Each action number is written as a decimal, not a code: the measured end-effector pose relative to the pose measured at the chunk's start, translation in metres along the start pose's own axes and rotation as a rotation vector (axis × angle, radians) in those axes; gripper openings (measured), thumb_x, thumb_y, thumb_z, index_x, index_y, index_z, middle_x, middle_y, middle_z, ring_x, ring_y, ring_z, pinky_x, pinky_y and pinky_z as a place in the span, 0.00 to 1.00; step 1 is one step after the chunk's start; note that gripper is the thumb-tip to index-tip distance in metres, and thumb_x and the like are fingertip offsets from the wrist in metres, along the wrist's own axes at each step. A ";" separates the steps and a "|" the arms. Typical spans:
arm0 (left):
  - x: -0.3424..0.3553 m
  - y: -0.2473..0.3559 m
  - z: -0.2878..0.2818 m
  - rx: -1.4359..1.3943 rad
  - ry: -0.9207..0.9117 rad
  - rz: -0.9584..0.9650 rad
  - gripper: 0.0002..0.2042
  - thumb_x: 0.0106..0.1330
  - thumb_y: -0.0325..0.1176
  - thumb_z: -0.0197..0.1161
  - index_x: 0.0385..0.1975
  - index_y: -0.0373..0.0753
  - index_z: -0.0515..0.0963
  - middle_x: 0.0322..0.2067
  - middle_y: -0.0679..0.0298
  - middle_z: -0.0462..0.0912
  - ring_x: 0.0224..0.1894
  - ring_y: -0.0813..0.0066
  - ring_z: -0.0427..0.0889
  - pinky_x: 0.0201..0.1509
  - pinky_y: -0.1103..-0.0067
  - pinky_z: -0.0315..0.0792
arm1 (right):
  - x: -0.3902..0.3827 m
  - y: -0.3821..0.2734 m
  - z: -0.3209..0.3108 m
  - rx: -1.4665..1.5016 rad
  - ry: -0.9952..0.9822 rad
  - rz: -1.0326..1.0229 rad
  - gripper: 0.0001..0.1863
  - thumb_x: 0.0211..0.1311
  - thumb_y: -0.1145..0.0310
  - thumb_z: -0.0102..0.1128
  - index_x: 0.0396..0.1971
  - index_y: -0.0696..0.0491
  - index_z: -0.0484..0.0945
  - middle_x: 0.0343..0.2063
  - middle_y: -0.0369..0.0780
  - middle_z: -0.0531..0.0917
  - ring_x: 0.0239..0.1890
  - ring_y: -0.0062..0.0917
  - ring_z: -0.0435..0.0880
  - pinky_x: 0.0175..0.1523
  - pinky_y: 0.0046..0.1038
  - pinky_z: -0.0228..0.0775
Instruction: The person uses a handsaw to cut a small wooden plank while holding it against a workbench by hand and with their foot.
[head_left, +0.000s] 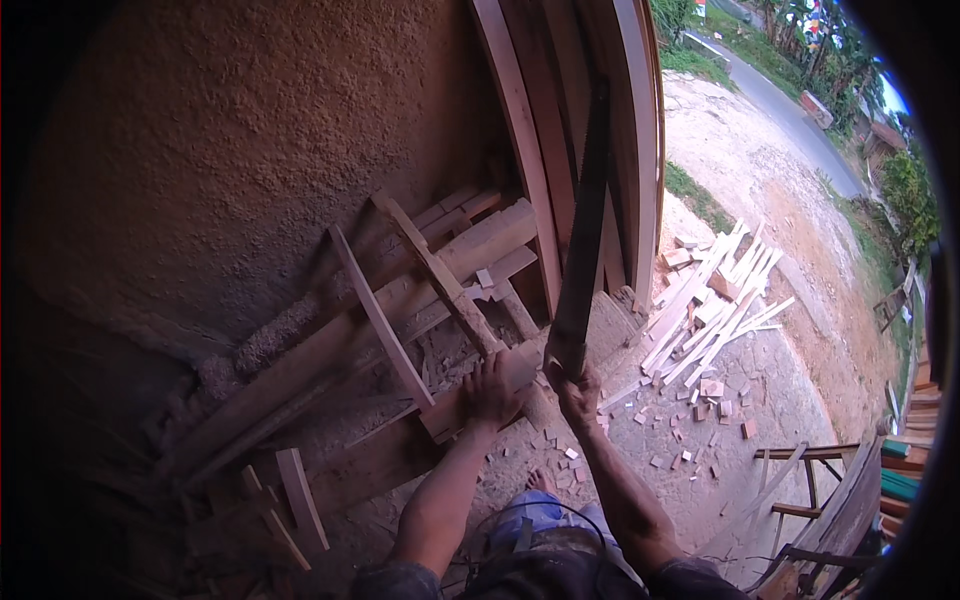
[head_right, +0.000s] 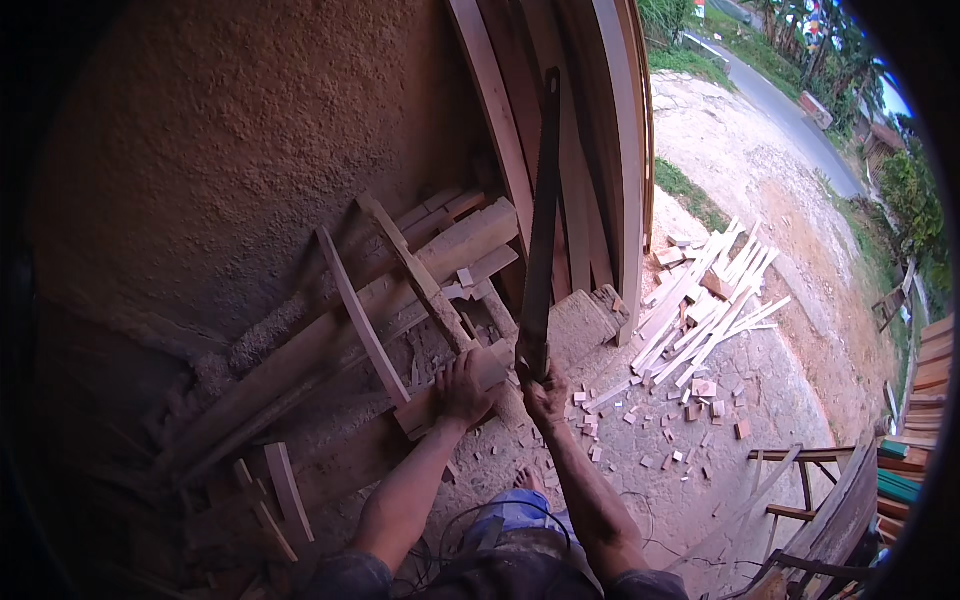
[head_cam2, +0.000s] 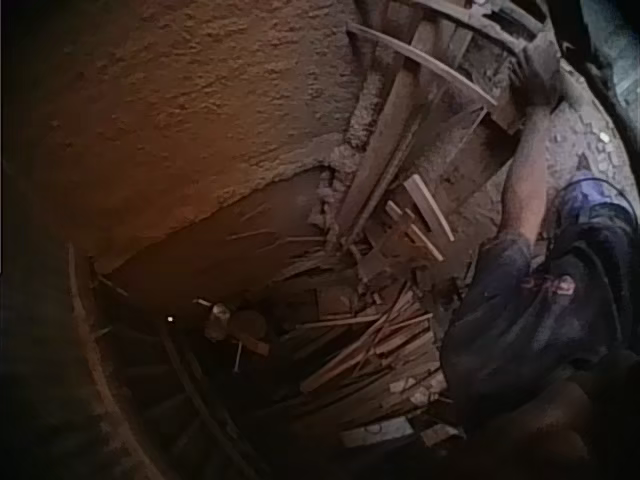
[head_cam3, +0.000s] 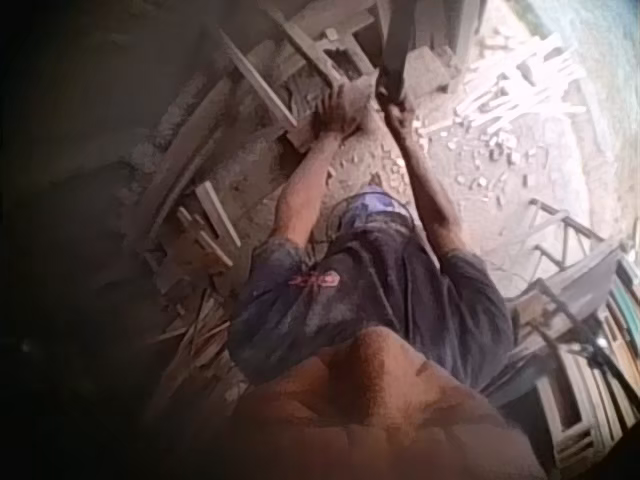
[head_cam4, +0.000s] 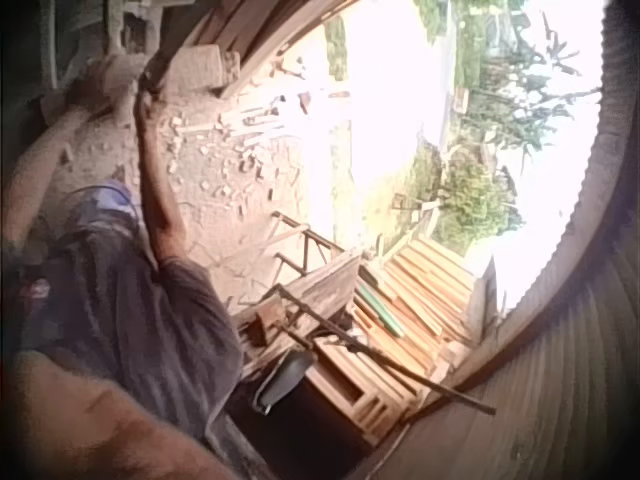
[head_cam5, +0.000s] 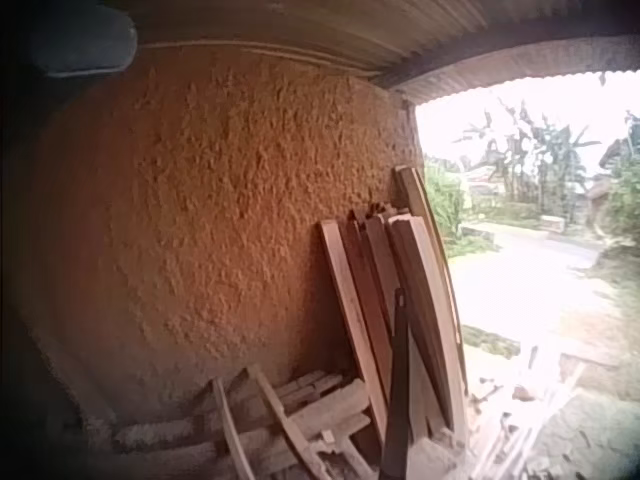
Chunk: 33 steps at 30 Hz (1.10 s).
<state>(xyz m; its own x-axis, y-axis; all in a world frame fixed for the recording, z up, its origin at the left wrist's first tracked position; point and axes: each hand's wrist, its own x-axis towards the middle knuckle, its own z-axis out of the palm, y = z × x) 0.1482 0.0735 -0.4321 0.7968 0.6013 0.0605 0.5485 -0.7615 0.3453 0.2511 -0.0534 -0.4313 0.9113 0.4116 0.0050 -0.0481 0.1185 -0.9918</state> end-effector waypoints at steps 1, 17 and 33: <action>0.004 -0.005 0.000 0.008 0.034 0.009 0.42 0.50 0.56 0.68 0.63 0.42 0.62 0.60 0.58 0.69 0.62 0.56 0.67 0.63 0.57 0.58 | -0.001 -0.004 0.004 0.084 -0.009 -0.022 0.11 0.60 0.69 0.67 0.41 0.53 0.79 0.25 0.28 0.79 0.29 0.13 0.75 0.33 0.22 0.68; -0.097 0.003 0.043 -1.305 -0.023 -0.528 0.28 0.63 0.59 0.61 0.48 0.38 0.74 0.37 0.60 0.81 0.38 0.72 0.81 0.37 0.79 0.75 | -0.120 -0.081 -0.162 -0.205 -0.292 0.604 0.08 0.52 0.72 0.61 0.33 0.55 0.76 0.21 0.31 0.74 0.19 0.15 0.70 0.22 0.21 0.60; -0.050 -0.018 -0.032 -1.884 0.631 -0.573 0.29 0.63 0.55 0.64 0.57 0.45 0.67 0.44 0.65 0.79 0.42 0.74 0.76 0.45 0.77 0.72 | -0.140 -0.123 -0.202 -1.174 -0.389 0.225 0.24 0.58 0.58 0.64 0.53 0.50 0.74 0.28 0.46 0.83 0.29 0.41 0.83 0.34 0.39 0.71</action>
<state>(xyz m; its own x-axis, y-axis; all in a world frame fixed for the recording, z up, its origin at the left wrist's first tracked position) 0.0906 0.0651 -0.4113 0.2646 0.9233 -0.2786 -0.5541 0.3820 0.7396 0.2122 -0.3081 -0.3358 0.7400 0.5806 -0.3396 0.3876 -0.7807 -0.4902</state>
